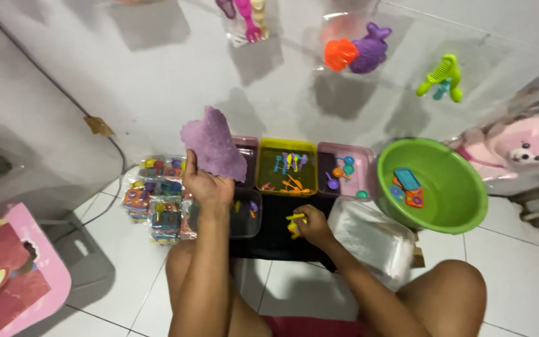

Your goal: The person sits on the floor and wipes small plastic toys with a purple cloth. They then place the cleaned toys into clear plastic bags, arranging them by type and color.

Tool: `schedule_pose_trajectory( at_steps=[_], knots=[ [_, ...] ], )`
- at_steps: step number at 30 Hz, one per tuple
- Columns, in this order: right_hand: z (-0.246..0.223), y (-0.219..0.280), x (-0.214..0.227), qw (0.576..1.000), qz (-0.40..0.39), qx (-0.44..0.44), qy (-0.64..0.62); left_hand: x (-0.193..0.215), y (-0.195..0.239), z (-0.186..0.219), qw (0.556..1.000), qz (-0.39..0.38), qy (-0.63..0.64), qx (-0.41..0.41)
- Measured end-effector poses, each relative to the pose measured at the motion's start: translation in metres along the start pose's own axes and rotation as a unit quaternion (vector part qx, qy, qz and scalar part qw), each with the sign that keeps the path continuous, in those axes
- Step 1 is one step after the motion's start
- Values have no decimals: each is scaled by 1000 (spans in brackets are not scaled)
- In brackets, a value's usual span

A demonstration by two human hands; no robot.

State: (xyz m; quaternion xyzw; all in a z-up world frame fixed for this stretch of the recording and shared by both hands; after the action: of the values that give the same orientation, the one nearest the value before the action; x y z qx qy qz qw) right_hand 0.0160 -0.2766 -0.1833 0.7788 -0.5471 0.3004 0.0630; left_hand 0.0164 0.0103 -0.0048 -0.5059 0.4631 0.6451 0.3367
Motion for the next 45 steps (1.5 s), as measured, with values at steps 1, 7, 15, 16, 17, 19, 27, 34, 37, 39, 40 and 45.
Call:
schedule_pose_trajectory(
  at_steps=[1,7,15,16,17,19,27,34,37,39,40,45],
  knots=[
    [-12,0,0,1000,-1,3,-1,-5,2,4,1000,-2,0,-3],
    [-46,-24,-13,986,111,93,82,-23,17,32,997,5,40,-71],
    [-70,-136,-71,979,30,193,60,-9,11,44,993,97,15,-65],
    [-62,-154,-82,979,28,194,60,-9,12,43,993,97,17,-67],
    [-54,-171,-97,975,-39,184,120,-7,14,43,988,118,15,-99],
    [-36,-197,-124,963,-107,174,176,-10,20,43,981,138,12,-135],
    [-10,-237,-180,897,-234,165,336,-21,27,53,949,235,13,-209],
    [-17,-228,-165,884,-197,196,376,-26,25,45,949,240,1,-206],
    [-26,-223,-148,906,-149,217,332,-20,20,41,956,242,-32,-163],
    [-42,-215,-128,972,-83,164,147,-18,19,35,964,239,-42,-113],
    [-47,-209,-117,972,-81,164,150,-17,19,32,964,237,-41,-111],
    [-64,-174,-56,993,-20,104,59,2,14,6,973,213,-74,-51]
  ],
)
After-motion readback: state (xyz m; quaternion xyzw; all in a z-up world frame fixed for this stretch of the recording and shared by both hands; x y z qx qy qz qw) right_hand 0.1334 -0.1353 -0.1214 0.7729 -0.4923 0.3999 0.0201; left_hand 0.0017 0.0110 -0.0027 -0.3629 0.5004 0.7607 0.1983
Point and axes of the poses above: each hand's wrist, its own y-axis away from the middle knuckle, its own x-axis out of the back of the hand, z = x × y, the point moved 2 cm from there along -y, towards the middle knuckle, and after that the axes turned 11 degrees about x, right-handed, at the moved point
